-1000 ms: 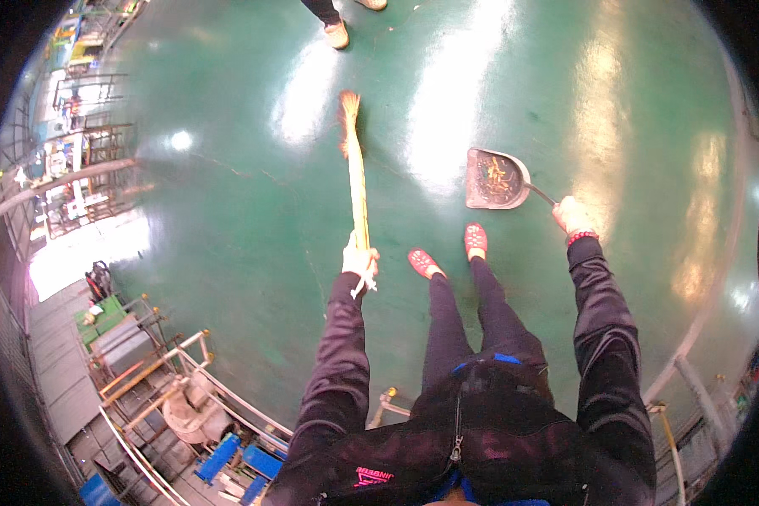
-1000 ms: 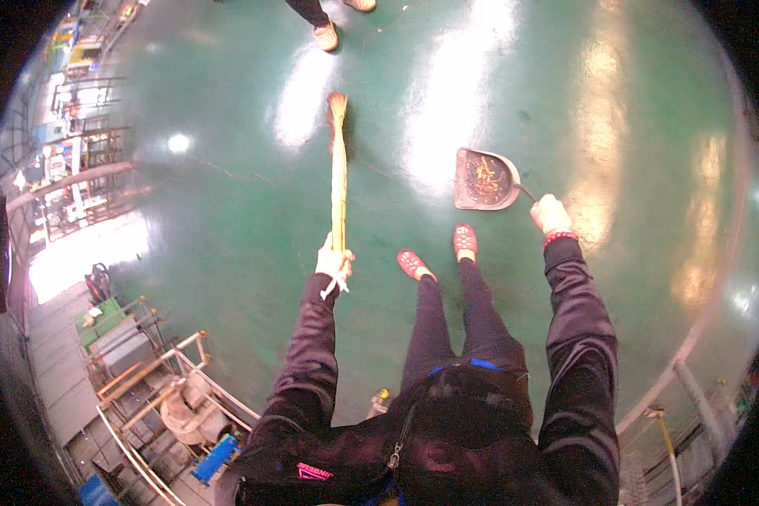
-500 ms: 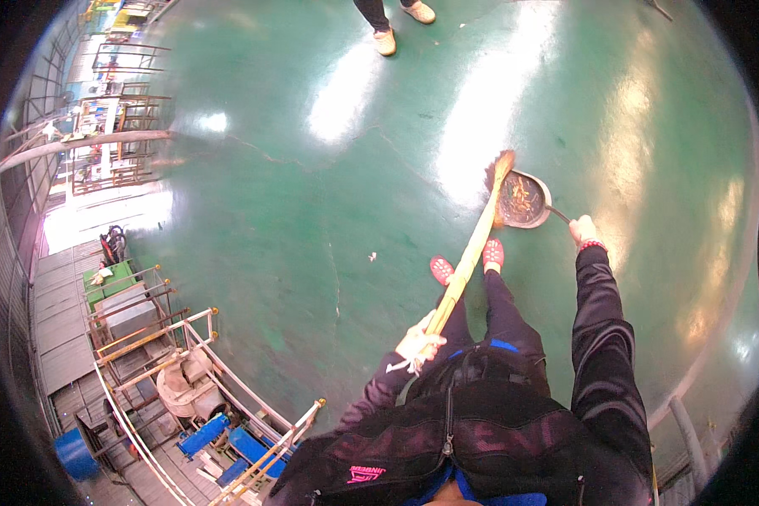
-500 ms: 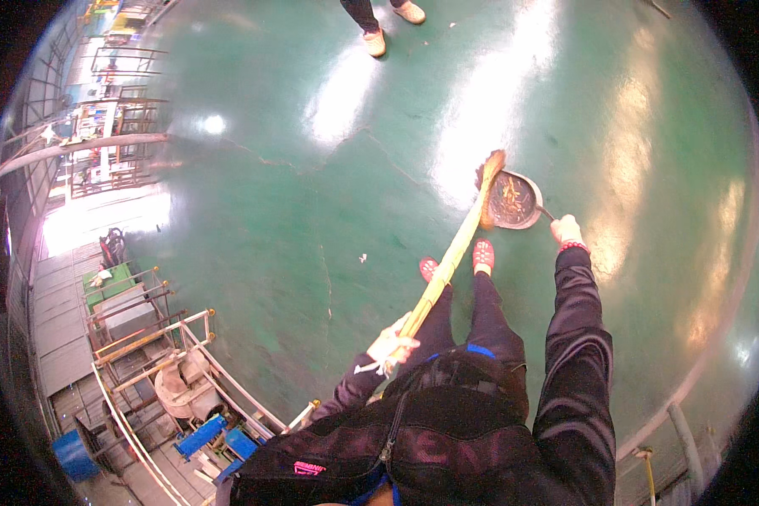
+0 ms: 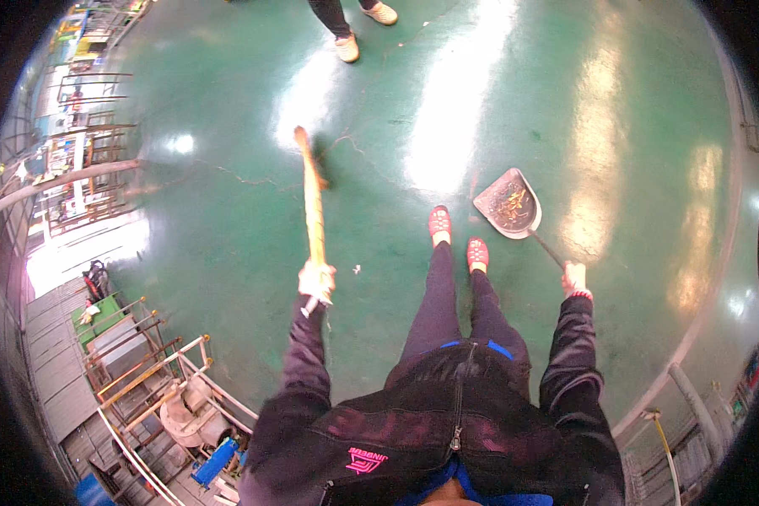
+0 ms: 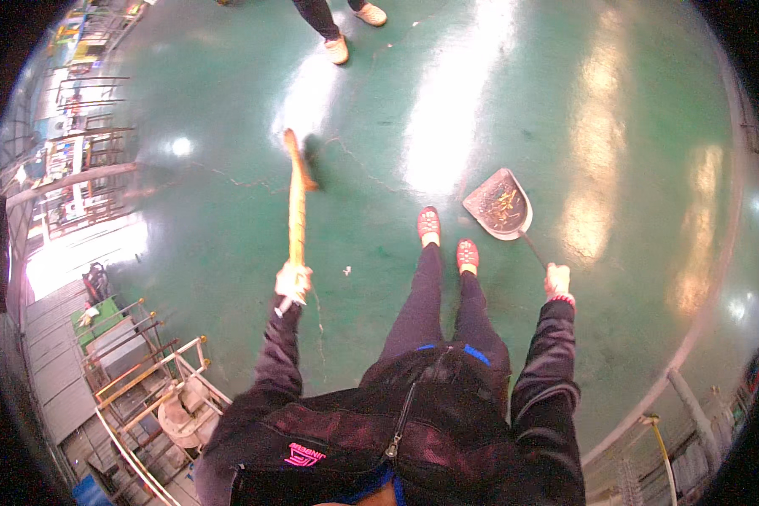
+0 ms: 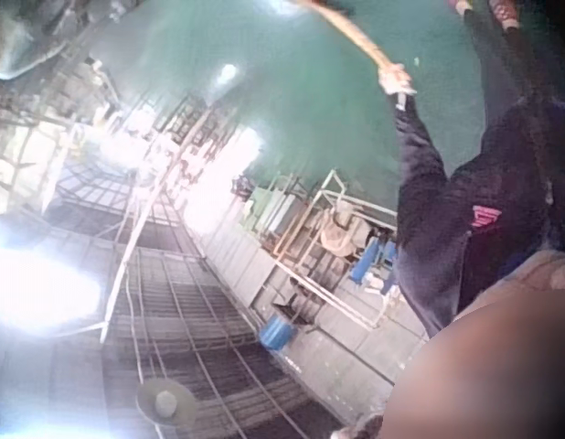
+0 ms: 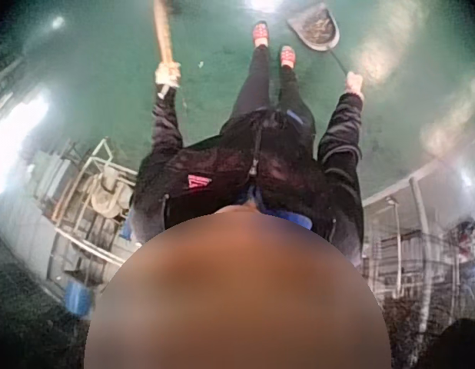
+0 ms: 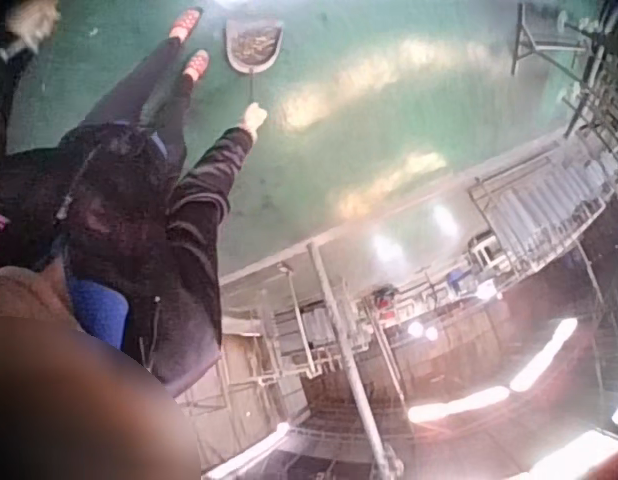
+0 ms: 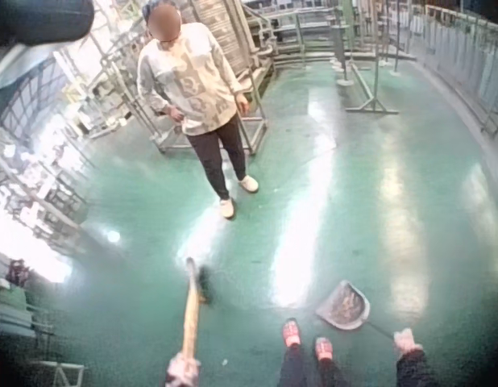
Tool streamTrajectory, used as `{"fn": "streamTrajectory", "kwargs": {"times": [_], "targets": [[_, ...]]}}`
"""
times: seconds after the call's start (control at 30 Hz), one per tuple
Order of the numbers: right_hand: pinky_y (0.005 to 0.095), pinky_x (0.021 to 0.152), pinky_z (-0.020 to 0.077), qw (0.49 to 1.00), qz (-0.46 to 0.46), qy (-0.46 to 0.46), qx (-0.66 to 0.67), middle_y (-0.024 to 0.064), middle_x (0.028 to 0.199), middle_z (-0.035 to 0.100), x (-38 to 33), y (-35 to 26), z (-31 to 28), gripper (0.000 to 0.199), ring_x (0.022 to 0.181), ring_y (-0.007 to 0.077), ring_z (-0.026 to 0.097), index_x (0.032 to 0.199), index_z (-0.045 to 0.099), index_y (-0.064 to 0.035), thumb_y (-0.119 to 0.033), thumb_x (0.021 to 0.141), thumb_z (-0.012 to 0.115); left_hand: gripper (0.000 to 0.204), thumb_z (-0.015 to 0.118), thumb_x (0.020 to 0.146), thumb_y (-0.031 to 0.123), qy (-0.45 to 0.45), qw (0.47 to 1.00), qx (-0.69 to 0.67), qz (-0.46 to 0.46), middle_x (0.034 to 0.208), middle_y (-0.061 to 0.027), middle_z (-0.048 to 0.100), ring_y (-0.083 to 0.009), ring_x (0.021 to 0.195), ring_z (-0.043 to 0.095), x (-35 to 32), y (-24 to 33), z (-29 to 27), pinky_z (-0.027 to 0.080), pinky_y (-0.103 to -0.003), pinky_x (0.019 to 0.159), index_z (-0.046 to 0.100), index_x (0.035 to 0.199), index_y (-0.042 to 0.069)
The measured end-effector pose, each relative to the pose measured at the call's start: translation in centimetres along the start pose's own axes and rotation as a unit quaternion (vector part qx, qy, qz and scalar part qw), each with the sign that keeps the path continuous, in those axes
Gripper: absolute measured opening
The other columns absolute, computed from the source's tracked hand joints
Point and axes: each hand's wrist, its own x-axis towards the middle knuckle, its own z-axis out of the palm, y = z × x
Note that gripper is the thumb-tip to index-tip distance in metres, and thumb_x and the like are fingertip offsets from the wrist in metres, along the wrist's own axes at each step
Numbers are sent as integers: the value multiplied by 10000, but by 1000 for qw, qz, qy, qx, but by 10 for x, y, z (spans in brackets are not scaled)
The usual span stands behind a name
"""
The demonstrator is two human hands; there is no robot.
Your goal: The person sweeps debris on a green factory floor using a broom and dustpan, gathering material into the dustpan. Another person stands nearby and briefly interacts. The person continues sweeping different areas and collects debris into the dustpan.
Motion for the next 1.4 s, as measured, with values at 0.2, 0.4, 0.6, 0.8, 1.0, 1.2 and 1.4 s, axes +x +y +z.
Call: {"fn": "streamTrajectory", "kwargs": {"times": [0.2, 0.4, 0.6, 0.8, 1.0, 1.2, 1.4], "targets": [[284, 279, 244, 994, 92, 14, 59, 10, 442, 377, -5, -12, 16, 204, 298, 124, 335, 758, 481, -53, -255, 780, 475, 290, 429, 667, -69, -54, 982, 88, -157, 531, -62, 468, -109, 343, 394, 153, 51, 30, 337, -252, 279, 444, 922, 68], [272, 332, 303, 993, 78, 35, 81, 30, 507, 444, 21, 13, 28, 280, 377, 126, 405, 949, 497, 14, -203, 773, 520, 652, 564, 647, 11, -172, 875, 449, -59, 587, -110, 565, -182, 413, 549, 117, 26, 95, 462, -325, 360, 294, 1221, 158], [318, 516, 425, 992, 83, 73, -53, 130, 700, 575, 34, 27, 30, 303, 582, 208, 550, 907, 541, 45, -218, 757, 538, 766, 510, 650, -44, -341, 846, 366, -184, 578, -64, 532, -121, 353, 456, 29, 23, 121, 393, -264, 305, 212, 1306, 216], [378, 742, 437, 987, 67, 88, -118, 262, 863, 571, 30, 16, 26, 375, 864, 347, 563, 893, 566, 59, -280, 743, 513, 770, 515, 653, -40, -420, 833, 110, -345, 686, -97, 538, -81, 402, 422, -29, 66, 118, 379, -216, 355, 210, 1320, 195], [382, 662, 454, 986, 53, 57, -147, 240, 785, 588, 25, -4, 9, 329, 740, 329, 593, 841, 566, 66, -238, 738, 497, 760, 545, 635, -44, -348, 888, 90, -289, 677, -86, 538, -88, 385, 431, -103, 93, 77, 374, -214, 338, 259, 1302, 182], [352, 471, 417, 997, 23, 49, -58, 145, 595, 552, 44, 28, -25, 275, 504, 235, 541, 723, 539, 53, -216, 734, 487, 585, 568, 615, -61, -181, 952, 20, -246, 579, -28, 453, -94, 359, 406, -129, 58, 37, 337, -210, 292, 409, 1142, 138], [330, 390, 372, 999, 5, 8, -45, 99, 514, 503, 57, 54, -49, 251, 419, 199, 486, 673, 513, 30, -210, 747, 501, 258, 533, 654, -30, -182, 929, -83, -312, 493, -4, 378, -84, 323, 345, -37, 7, 29, 276, -201, 253, 357, 810, 76]]}}
